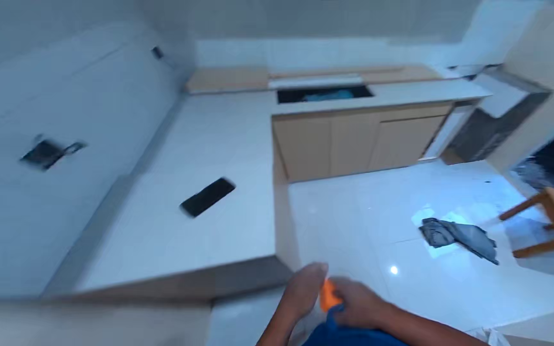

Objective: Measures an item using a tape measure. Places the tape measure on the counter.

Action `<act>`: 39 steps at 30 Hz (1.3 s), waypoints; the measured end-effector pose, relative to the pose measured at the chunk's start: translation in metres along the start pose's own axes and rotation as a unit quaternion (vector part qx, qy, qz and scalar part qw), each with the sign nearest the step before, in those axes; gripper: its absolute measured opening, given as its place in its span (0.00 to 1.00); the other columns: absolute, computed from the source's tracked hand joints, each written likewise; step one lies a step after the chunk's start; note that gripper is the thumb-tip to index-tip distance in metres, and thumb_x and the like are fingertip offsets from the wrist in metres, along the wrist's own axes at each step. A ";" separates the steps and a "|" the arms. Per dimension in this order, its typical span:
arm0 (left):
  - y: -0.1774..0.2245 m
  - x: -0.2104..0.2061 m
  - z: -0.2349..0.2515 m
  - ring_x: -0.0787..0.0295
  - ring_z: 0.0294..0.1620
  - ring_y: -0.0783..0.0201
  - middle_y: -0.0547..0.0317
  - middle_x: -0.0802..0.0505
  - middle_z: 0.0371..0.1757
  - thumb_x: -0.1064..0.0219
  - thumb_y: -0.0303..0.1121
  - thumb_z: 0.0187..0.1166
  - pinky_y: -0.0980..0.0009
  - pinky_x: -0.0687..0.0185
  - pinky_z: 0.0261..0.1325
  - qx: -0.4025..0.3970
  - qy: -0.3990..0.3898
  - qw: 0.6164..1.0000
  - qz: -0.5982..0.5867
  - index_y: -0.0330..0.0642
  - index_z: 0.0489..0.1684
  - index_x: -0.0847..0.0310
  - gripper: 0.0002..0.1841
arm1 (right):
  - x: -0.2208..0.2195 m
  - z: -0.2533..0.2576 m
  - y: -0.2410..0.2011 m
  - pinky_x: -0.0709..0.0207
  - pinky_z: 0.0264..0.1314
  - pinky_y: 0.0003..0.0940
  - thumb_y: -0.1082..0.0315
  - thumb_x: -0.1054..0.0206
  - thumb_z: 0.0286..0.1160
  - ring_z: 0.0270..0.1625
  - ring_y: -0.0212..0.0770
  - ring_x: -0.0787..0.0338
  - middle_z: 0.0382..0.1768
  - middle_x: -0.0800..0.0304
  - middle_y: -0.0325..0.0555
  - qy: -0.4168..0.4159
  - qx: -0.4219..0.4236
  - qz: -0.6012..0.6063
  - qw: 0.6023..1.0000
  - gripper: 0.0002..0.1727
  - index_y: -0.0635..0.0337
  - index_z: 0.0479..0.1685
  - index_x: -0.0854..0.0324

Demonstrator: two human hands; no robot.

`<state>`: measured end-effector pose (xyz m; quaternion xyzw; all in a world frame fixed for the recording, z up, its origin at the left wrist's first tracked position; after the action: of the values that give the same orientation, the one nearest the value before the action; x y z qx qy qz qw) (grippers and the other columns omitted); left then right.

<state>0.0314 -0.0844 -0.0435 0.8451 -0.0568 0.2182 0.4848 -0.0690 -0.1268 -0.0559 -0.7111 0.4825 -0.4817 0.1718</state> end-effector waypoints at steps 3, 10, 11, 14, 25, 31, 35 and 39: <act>-0.031 -0.011 -0.021 0.10 0.57 0.55 0.43 0.13 0.66 0.56 0.50 0.92 0.56 0.13 0.57 0.057 0.035 0.975 -0.213 0.37 0.84 0.36 0.30 | 0.014 0.001 -0.010 0.22 0.73 0.55 0.56 0.22 0.65 0.70 0.58 0.16 0.72 0.21 0.64 0.053 0.020 -0.046 0.997 0.48 0.66 0.87 0.37; -0.041 -0.032 -0.030 0.10 0.55 0.61 0.48 0.13 0.61 0.50 0.32 0.86 0.63 0.11 0.57 -0.001 0.093 0.863 -0.497 0.37 0.85 0.45 0.27 | 0.024 -0.007 -0.031 0.15 0.57 0.40 0.67 0.24 0.64 0.54 0.49 0.11 0.62 0.16 0.61 0.101 0.187 -0.018 0.977 0.39 0.63 0.82 0.26; -0.044 -0.029 -0.033 0.10 0.55 0.60 0.48 0.13 0.61 0.51 0.32 0.85 0.62 0.11 0.57 -0.006 0.097 0.843 -0.528 0.37 0.85 0.44 0.27 | 0.028 -0.010 -0.028 0.15 0.52 0.34 0.69 0.26 0.65 0.49 0.42 0.12 0.58 0.14 0.59 0.125 0.219 0.024 0.967 0.33 0.64 0.76 0.20; -0.050 -0.019 -0.043 0.09 0.53 0.58 0.50 0.12 0.58 0.51 0.34 0.83 0.61 0.10 0.56 -0.022 0.114 0.809 -0.577 0.40 0.83 0.41 0.27 | 0.029 -0.015 -0.014 0.18 0.45 0.22 0.73 0.33 0.68 0.39 0.30 0.14 0.44 0.10 0.49 0.176 0.233 0.095 0.952 0.17 0.65 0.57 0.12; -0.041 -0.007 -0.048 0.07 0.51 0.62 0.54 0.09 0.55 0.43 0.34 0.83 0.63 0.09 0.55 -0.095 0.140 0.805 -0.569 0.36 0.82 0.37 0.27 | 0.019 -0.016 -0.010 0.20 0.42 0.14 0.70 0.34 0.71 0.35 0.16 0.17 0.34 0.10 0.30 0.139 0.204 0.238 0.939 0.12 0.61 0.51 0.12; -0.036 -0.011 -0.051 0.07 0.51 0.63 0.57 0.08 0.53 0.39 0.31 0.80 0.64 0.10 0.57 -0.119 0.106 0.794 -0.587 0.37 0.82 0.37 0.29 | 0.018 -0.014 -0.007 0.20 0.40 0.16 0.70 0.32 0.69 0.33 0.18 0.16 0.32 0.12 0.27 0.127 0.161 0.275 0.939 0.10 0.57 0.49 0.16; -0.035 -0.010 -0.053 0.07 0.51 0.64 0.58 0.08 0.54 0.35 0.32 0.79 0.64 0.10 0.57 -0.144 0.107 0.812 -0.556 0.35 0.81 0.36 0.30 | 0.018 -0.013 -0.008 0.21 0.39 0.15 0.70 0.32 0.70 0.33 0.18 0.16 0.33 0.13 0.28 0.125 0.163 0.282 0.937 0.14 0.58 0.54 0.19; -0.037 -0.010 -0.055 0.08 0.48 0.68 0.61 0.07 0.50 0.29 0.47 0.79 0.68 0.10 0.54 -0.165 0.126 0.819 -0.536 0.41 0.70 0.25 0.27 | 0.016 -0.013 -0.013 0.20 0.44 0.16 0.69 0.34 0.74 0.37 0.19 0.16 0.36 0.12 0.29 0.108 0.178 0.265 0.942 0.18 0.61 0.63 0.17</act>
<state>0.0171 -0.0199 -0.0535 0.6151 0.4311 0.0159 0.6599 -0.0716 -0.1317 -0.0321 -0.4592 0.5751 -0.5709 0.3640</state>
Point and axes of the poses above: each hand's wrist, its own z-axis towards the middle knuckle, its own x-axis out of the back of the hand, y = z × x, the point moved 10 cm from there along z, towards the middle knuckle
